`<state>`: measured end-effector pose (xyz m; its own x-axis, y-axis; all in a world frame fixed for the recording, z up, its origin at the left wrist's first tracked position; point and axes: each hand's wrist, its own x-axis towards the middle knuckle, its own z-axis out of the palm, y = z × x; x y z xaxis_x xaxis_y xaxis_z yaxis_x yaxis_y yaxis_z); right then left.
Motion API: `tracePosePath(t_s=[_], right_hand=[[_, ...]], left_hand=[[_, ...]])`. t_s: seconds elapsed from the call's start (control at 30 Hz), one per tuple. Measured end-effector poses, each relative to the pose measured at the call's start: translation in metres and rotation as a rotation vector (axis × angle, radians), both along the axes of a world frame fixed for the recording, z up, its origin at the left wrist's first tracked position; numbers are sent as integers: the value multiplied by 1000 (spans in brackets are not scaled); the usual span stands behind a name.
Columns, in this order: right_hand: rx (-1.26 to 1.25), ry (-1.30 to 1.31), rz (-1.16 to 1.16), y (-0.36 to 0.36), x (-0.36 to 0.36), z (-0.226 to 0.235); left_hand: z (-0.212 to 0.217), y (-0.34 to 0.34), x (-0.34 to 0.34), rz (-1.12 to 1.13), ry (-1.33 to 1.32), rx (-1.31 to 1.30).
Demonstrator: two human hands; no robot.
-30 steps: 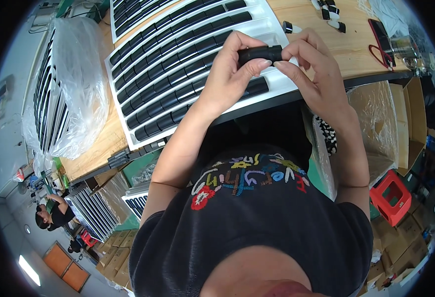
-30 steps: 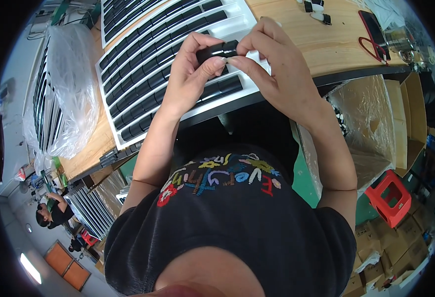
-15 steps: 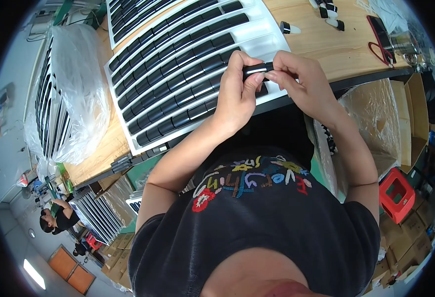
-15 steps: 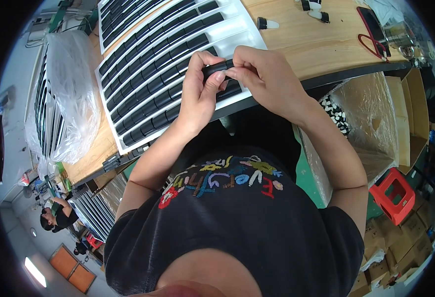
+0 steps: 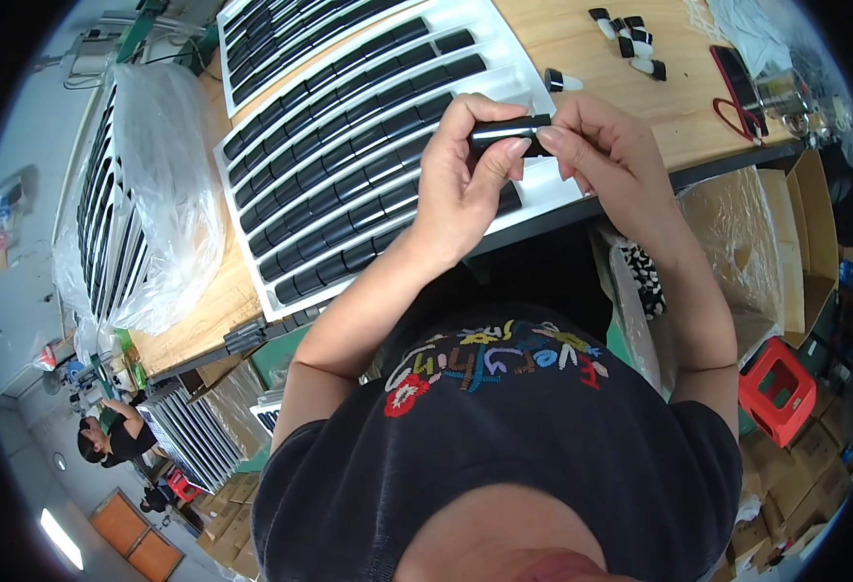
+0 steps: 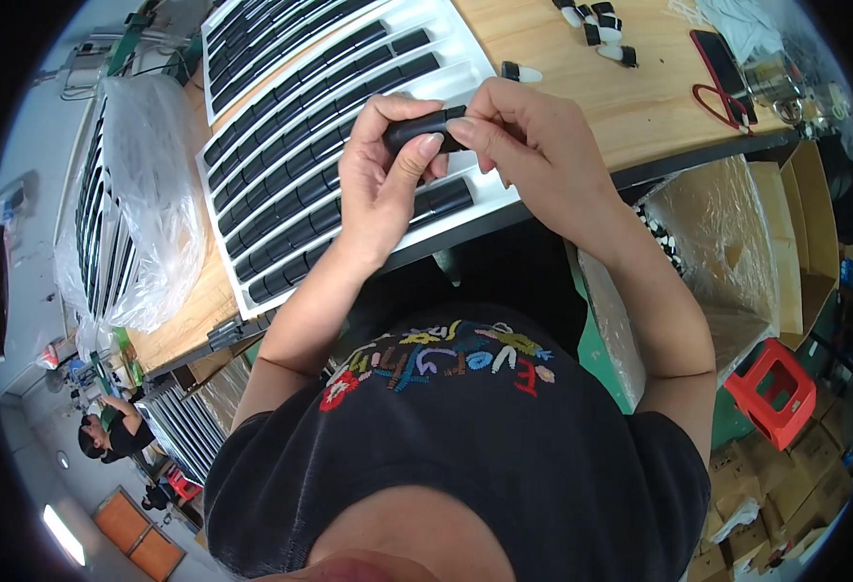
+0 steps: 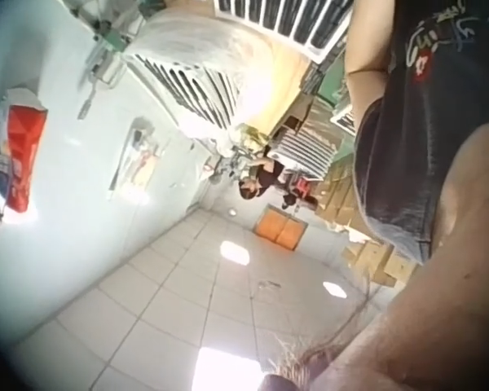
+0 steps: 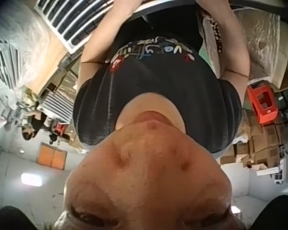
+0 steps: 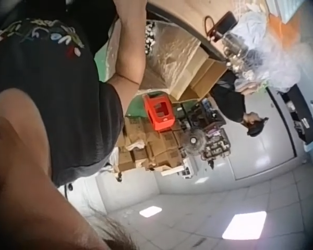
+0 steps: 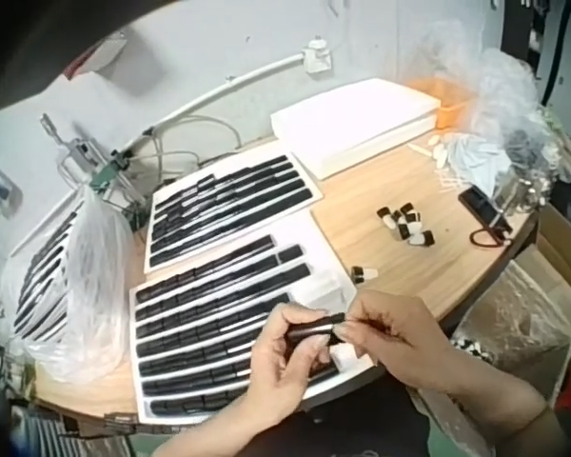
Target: Assembling components by inserting white internal plugs into black cylindrical housings and organizing them in an assembly tray.
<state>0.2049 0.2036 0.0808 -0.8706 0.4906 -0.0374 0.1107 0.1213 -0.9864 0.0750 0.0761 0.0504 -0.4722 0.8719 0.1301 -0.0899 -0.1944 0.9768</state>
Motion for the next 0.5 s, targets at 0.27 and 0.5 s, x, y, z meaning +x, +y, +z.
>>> tracePosePath(t_s=[0.27, 0.5], right_hand=[[-47, 0, -15, -20, -5, 6], [103, 36, -58, -34, -7, 8]], left_hand=[[-1, -19, 4, 54, -42, 36], [-3, -21, 18, 92, -375, 85]])
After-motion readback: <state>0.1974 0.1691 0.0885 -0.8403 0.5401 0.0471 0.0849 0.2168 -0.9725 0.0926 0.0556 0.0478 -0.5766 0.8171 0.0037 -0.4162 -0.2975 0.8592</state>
